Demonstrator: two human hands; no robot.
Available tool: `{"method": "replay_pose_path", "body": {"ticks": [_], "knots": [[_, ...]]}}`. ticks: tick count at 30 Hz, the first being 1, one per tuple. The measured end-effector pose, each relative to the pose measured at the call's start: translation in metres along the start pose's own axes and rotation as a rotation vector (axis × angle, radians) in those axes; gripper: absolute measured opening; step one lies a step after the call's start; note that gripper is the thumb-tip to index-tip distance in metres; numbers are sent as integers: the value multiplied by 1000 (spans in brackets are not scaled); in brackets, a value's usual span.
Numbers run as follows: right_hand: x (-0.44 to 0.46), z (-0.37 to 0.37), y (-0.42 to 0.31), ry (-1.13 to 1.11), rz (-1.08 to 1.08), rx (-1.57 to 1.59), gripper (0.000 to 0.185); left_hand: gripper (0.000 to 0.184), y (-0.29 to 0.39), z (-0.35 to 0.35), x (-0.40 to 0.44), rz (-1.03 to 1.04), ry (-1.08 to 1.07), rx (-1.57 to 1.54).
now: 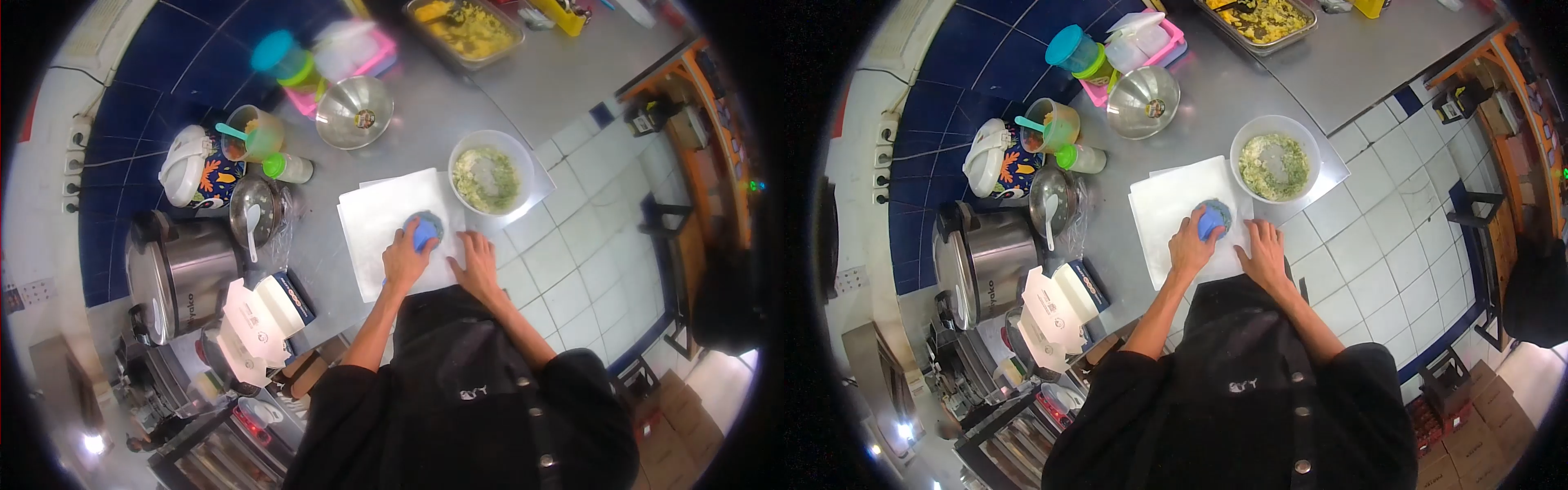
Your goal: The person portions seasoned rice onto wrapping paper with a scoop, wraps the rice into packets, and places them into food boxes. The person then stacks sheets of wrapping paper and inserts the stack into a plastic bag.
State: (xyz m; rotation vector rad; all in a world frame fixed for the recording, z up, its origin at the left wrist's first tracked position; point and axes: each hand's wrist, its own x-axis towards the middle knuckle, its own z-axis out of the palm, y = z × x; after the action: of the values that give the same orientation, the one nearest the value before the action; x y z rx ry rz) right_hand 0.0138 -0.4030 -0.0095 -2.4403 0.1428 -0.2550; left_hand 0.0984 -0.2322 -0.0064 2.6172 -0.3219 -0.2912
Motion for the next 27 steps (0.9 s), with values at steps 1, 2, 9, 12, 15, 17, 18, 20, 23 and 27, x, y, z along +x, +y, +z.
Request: {"method": "replay_pose_path", "body": {"ticks": [1,2,9,12,15,17,18,20,23,27], "knots": [[0,7,1,-107,119,21,56,59,-1,0,0,-2,3,-15],[-1,12,4,-106,130,25,56,59,-1,1,3,2,5,-30],[-7,21,17,-170,157,-21,64,56,-9,15,10,9,64,-68],[-5,20,18,-178,108,-39,62,57,-11,14,4,-23,87,-79],[-4,22,22,-156,127,55,55,57,-11,11,-1,3,141,-172],[-3,21,24,-72,138,169,42,52,-9,5,-15,-81,122,-329],[-7,20,27,-51,127,163,42,52,-8,8,-24,-60,134,-334],[-15,23,30,-47,284,262,38,45,-19,15,-43,-12,276,-385],[-22,23,38,-55,317,291,35,40,-21,20,-62,-33,321,-471],[-31,30,49,-214,411,447,32,38,-16,16,-73,-184,297,-641]]}}
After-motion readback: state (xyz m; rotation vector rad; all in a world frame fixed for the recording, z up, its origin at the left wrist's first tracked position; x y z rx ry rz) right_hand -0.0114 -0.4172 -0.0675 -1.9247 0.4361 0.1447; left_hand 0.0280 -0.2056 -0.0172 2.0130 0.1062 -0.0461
